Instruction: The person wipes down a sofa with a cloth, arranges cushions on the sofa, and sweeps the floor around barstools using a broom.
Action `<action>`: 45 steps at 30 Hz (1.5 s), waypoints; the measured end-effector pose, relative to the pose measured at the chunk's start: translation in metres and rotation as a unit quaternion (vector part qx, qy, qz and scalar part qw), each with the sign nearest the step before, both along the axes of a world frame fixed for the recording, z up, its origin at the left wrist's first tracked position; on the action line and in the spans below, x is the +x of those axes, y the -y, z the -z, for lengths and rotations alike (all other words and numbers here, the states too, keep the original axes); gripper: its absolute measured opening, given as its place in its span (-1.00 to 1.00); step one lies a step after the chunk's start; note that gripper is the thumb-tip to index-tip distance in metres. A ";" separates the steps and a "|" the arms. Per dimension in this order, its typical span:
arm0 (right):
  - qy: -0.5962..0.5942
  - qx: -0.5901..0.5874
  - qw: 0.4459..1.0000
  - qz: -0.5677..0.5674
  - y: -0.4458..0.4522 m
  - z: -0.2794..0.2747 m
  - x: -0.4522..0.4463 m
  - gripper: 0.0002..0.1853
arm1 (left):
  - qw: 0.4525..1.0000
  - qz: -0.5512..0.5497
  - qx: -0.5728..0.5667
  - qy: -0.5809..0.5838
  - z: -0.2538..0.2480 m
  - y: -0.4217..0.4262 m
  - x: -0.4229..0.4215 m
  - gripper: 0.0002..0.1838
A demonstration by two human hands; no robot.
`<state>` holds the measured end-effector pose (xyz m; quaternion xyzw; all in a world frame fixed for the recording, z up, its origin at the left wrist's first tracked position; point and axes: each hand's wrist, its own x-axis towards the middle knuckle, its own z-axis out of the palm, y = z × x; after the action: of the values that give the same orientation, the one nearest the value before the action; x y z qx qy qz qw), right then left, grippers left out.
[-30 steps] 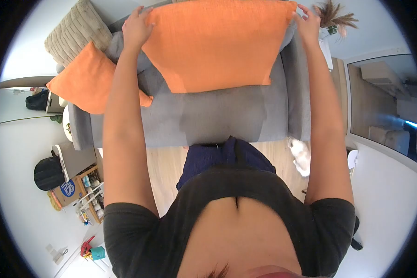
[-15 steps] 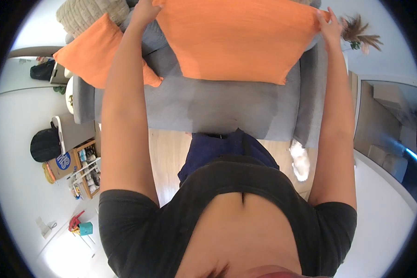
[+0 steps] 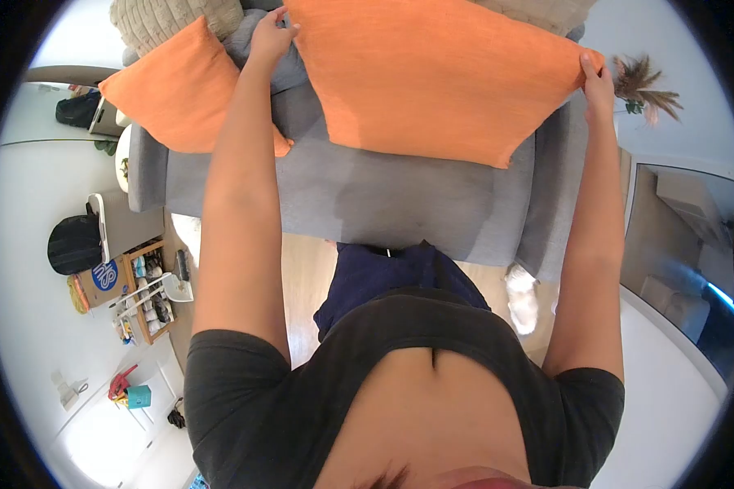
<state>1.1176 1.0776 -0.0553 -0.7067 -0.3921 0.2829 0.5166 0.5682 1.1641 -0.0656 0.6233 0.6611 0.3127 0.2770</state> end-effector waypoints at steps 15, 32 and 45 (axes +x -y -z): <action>-0.119 -0.036 0.992 0.004 -0.001 -0.026 -0.030 -0.63 | 0.915 -0.105 -0.115 0.371 -0.015 0.008 0.052 -0.46; -0.118 -0.063 0.991 0.029 -0.007 -0.043 -0.039 -0.55 | 0.939 -0.063 -0.089 0.327 -0.012 -0.004 0.000 -0.58; 0.543 0.113 0.822 -0.126 -0.146 -0.194 -0.109 -0.34 | 0.942 -0.023 0.271 -0.194 -0.055 -0.033 0.058 -0.47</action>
<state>1.0082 1.2240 0.1392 -0.6270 -0.7242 -0.1301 0.2558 0.6266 1.1971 -0.0103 0.7083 0.6060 0.3593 -0.0433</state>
